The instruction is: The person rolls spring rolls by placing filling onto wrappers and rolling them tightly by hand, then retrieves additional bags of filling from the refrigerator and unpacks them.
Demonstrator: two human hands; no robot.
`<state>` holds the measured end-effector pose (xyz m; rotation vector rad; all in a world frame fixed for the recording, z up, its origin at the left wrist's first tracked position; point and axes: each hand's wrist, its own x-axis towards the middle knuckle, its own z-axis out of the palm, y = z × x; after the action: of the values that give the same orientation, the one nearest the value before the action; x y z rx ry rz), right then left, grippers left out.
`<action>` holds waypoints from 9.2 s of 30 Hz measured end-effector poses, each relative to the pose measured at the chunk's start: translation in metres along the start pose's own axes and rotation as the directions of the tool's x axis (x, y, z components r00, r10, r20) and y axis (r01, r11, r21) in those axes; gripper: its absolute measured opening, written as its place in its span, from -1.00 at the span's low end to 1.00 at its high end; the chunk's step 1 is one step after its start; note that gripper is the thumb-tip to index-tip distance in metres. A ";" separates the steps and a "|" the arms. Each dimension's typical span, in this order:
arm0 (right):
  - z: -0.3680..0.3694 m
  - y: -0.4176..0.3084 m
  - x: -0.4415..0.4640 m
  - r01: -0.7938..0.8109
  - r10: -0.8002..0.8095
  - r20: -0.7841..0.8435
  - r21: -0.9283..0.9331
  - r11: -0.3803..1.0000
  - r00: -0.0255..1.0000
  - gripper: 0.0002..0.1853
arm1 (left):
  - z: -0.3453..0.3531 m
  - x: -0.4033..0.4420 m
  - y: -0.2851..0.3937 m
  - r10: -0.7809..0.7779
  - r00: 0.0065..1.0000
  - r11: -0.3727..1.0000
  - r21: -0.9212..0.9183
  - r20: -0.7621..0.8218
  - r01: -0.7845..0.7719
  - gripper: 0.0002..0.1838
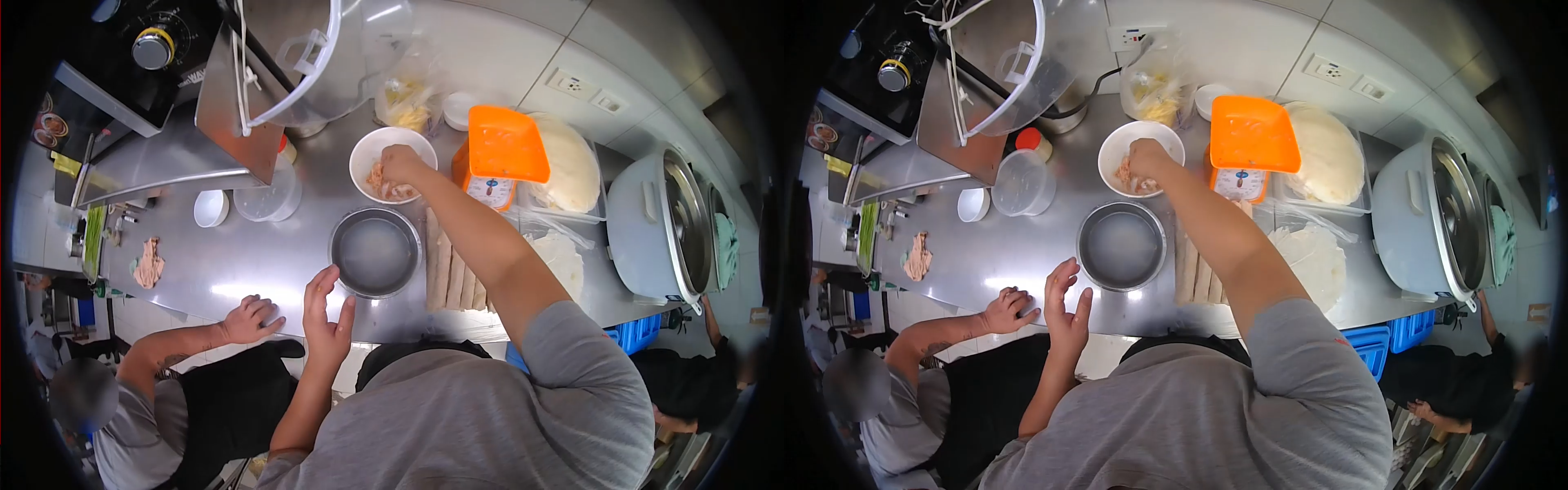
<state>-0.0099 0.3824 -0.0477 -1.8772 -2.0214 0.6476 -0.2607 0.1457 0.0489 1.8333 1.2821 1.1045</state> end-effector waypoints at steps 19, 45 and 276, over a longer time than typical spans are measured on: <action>-0.220 0.058 -0.117 -0.229 0.282 -0.145 0.304 0.925 0.948 -0.56 | 0.021 0.013 0.013 0.061 0.986 0.974 -0.223 0.157 -0.025 -0.65; -0.227 0.066 -0.122 -0.070 0.047 -0.366 -0.048 0.996 0.929 -0.84 | 0.030 0.014 0.019 0.093 0.957 0.966 -0.258 0.276 -0.020 -0.66; -0.107 0.339 -0.422 -0.033 -0.090 -0.005 0.912 -0.409 0.996 -0.60 | 0.415 -0.132 0.114 0.406 0.877 0.845 0.260 0.257 -0.467 -0.43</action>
<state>0.3747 -0.0096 -0.0988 -0.4602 -0.4978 1.6923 0.1348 -0.0300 -0.0759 2.5024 0.9878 0.9485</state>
